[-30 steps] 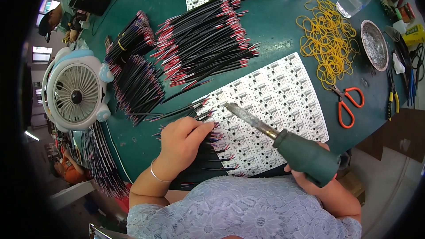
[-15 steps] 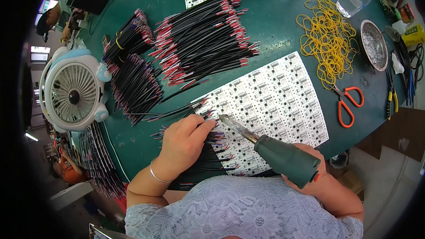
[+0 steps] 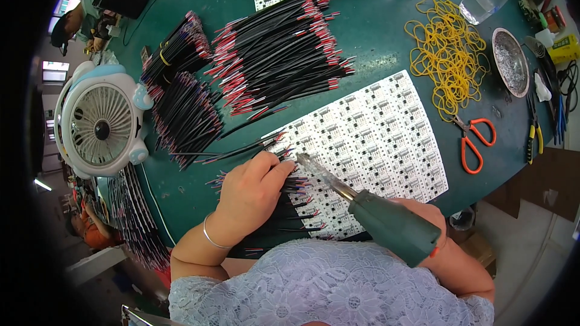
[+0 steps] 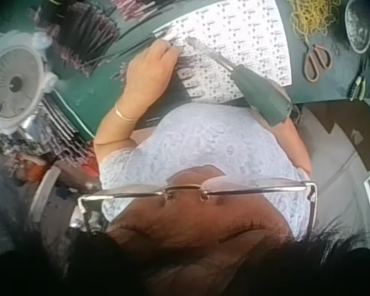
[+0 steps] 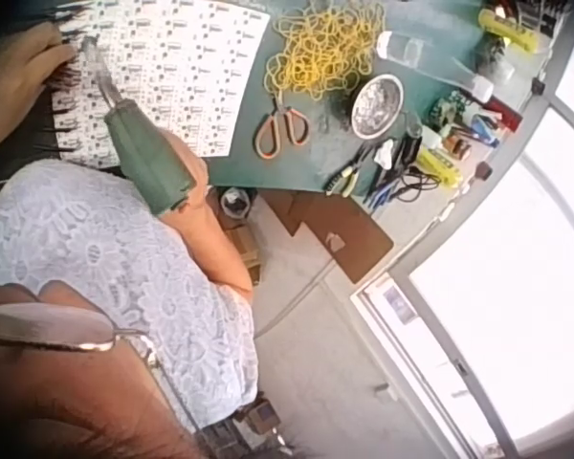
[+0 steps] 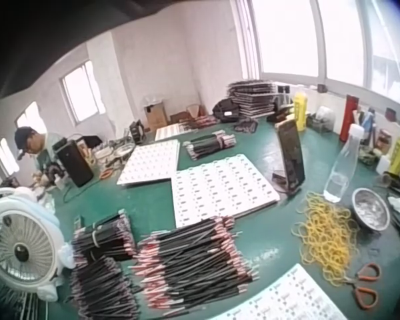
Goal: The person solders multiple black wires to a panel of PCBs using a soldering iron.
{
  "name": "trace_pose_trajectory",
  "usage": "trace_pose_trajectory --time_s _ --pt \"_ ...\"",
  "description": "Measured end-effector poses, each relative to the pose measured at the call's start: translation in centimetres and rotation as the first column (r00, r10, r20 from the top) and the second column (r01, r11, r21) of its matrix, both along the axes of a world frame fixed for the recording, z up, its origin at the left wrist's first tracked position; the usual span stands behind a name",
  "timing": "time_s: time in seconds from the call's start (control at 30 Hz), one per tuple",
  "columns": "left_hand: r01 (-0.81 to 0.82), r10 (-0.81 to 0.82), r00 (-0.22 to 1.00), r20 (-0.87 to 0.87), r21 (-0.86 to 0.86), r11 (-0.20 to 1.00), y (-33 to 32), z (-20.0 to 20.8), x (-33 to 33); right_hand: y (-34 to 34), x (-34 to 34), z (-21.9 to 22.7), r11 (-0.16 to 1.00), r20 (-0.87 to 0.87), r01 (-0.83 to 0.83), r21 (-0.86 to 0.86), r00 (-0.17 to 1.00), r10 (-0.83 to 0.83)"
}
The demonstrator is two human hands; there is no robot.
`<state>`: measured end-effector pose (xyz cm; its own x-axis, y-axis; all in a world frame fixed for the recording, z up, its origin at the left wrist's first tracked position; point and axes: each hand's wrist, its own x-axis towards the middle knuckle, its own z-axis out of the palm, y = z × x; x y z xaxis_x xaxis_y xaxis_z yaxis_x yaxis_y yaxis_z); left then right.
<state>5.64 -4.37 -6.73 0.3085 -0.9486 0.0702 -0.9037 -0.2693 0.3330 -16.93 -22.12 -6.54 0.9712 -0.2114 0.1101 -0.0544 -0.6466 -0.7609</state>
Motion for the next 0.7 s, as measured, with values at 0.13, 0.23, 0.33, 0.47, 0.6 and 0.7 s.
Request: trace_pose_trajectory --time_s 0.13,0.23,0.33,0.47,0.6,0.7 --pt "0.002 -0.002 1.000 -0.001 -0.009 1.000 -0.1 0.0 0.0 -0.1 -0.4 -0.1 0.987 -0.008 0.073 0.143 0.997 -0.073" --pt "0.014 -0.016 0.999 -0.028 -0.050 0.999 0.0 -0.1 0.2 -0.3 -0.2 0.5 0.997 -0.018 0.017 0.073 1.000 -0.016" --pt "0.026 -0.032 0.998 -0.056 -0.095 0.995 0.1 -0.4 0.3 -0.5 -0.5 0.4 0.999 -0.068 -0.029 0.013 0.997 0.030" --pt "0.048 -0.055 0.997 -0.062 -0.109 0.993 0.0 -0.3 0.3 -0.2 -1.1 0.5 0.997 -0.150 0.021 0.073 0.989 -0.010" --pt "0.057 -0.064 0.996 -0.064 -0.098 0.994 0.1 -0.4 0.4 0.0 -1.4 0.2 0.985 -0.198 0.079 0.152 0.979 -0.048" --pt "0.062 -0.067 0.996 -0.054 -0.083 0.995 0.1 -0.3 0.4 -0.3 -1.2 0.3 0.994 -0.155 0.023 0.111 0.988 -0.006"
